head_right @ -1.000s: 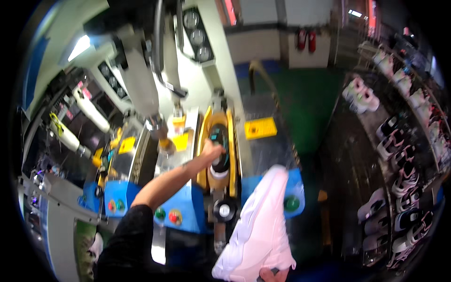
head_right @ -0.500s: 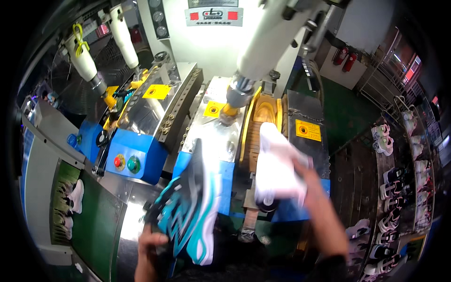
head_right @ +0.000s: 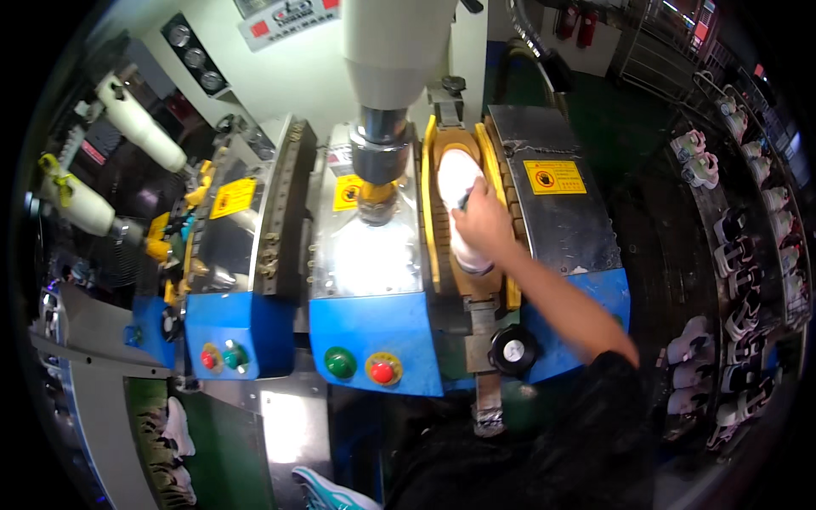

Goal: The person places sneakers into a lasting machine to shape them, removes them, and then wipes the finished shoes with a cloth.

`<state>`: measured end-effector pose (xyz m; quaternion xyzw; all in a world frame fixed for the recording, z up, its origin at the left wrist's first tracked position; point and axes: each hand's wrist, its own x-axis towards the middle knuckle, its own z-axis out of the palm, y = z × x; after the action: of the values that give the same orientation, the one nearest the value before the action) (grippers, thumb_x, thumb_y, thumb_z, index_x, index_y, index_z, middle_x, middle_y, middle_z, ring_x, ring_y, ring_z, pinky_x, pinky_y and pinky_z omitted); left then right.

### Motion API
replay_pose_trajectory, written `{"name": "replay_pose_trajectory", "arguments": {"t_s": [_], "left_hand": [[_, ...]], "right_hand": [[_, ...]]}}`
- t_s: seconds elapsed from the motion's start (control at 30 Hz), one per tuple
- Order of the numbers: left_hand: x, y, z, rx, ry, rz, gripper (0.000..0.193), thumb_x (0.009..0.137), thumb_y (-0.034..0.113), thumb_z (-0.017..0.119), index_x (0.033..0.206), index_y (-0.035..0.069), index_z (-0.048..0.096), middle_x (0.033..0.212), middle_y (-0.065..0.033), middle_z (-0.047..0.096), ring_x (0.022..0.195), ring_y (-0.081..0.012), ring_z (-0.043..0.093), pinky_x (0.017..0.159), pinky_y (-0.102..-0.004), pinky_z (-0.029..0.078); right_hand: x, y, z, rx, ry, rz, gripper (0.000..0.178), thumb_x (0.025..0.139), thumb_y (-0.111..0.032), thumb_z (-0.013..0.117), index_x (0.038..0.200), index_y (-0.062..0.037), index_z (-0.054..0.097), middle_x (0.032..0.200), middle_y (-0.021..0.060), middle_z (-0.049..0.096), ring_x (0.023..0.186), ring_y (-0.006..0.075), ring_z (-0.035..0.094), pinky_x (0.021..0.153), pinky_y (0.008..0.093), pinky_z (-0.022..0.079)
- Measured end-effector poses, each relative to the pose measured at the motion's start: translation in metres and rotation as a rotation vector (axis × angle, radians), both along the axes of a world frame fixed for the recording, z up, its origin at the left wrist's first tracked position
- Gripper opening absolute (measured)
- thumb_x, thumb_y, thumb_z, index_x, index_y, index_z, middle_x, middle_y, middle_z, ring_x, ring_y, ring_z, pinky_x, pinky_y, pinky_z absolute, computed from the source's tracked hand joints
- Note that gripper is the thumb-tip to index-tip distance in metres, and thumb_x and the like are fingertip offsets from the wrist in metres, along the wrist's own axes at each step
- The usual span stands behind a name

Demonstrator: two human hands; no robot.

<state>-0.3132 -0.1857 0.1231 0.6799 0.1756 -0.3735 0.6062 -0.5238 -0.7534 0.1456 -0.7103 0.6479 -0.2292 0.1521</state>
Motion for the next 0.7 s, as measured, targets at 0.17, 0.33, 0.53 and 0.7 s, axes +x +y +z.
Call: {"name": "replay_pose_trajectory", "arguments": {"t_s": [0.17,0.33,0.53,0.7], "left_hand": [[0.027,0.013,-0.023,-0.052,0.206,0.042,0.044,0.086,0.024,0.059,0.123,0.000,0.052,0.116,-0.0187,0.059,0.106,-0.0330,0.056,0.094,-0.0413,0.044],[0.052,-0.063,0.006,-0.119,0.128,-0.106,0.044,0.084,0.021,0.062,0.122,0.002,0.053,0.113,-0.0130,0.059,0.106,-0.0277,0.055,0.094,-0.0377,0.043],[0.083,-0.045,-0.036,-0.162,0.276,-0.133,0.038,0.081,0.009,0.062,0.117,0.002,0.054,0.106,-0.0110,0.062,0.099,-0.0286,0.060,0.089,-0.0395,0.049],[0.101,-0.010,-0.088,-0.204,0.318,-0.248,0.038,0.085,0.013,0.059,0.120,0.004,0.051,0.107,-0.0110,0.058,0.098,-0.0264,0.057,0.084,-0.0379,0.049]], "right_hand": [[0.007,0.003,-0.001,-0.008,-0.046,-0.091,0.071,0.078,-0.032,0.067,0.135,-0.0012,0.038,0.123,0.0188,0.054,0.113,0.0355,0.054,0.097,0.0441,0.042],[0.005,0.020,0.018,0.033,0.058,-0.072,0.065,0.080,-0.033,0.065,0.127,0.0031,0.040,0.120,0.0241,0.054,0.109,0.0391,0.056,0.095,0.0452,0.044],[0.109,0.162,0.068,-0.495,-0.160,0.517,0.071,0.077,-0.027,0.070,0.133,0.0038,0.039,0.121,0.0255,0.052,0.106,0.0424,0.053,0.092,0.0456,0.044],[0.208,0.194,-0.019,-0.328,0.259,0.912,0.068,0.081,-0.034,0.062,0.132,0.0055,0.041,0.140,0.0280,0.037,0.133,0.0404,0.031,0.110,0.0551,0.021]]}}
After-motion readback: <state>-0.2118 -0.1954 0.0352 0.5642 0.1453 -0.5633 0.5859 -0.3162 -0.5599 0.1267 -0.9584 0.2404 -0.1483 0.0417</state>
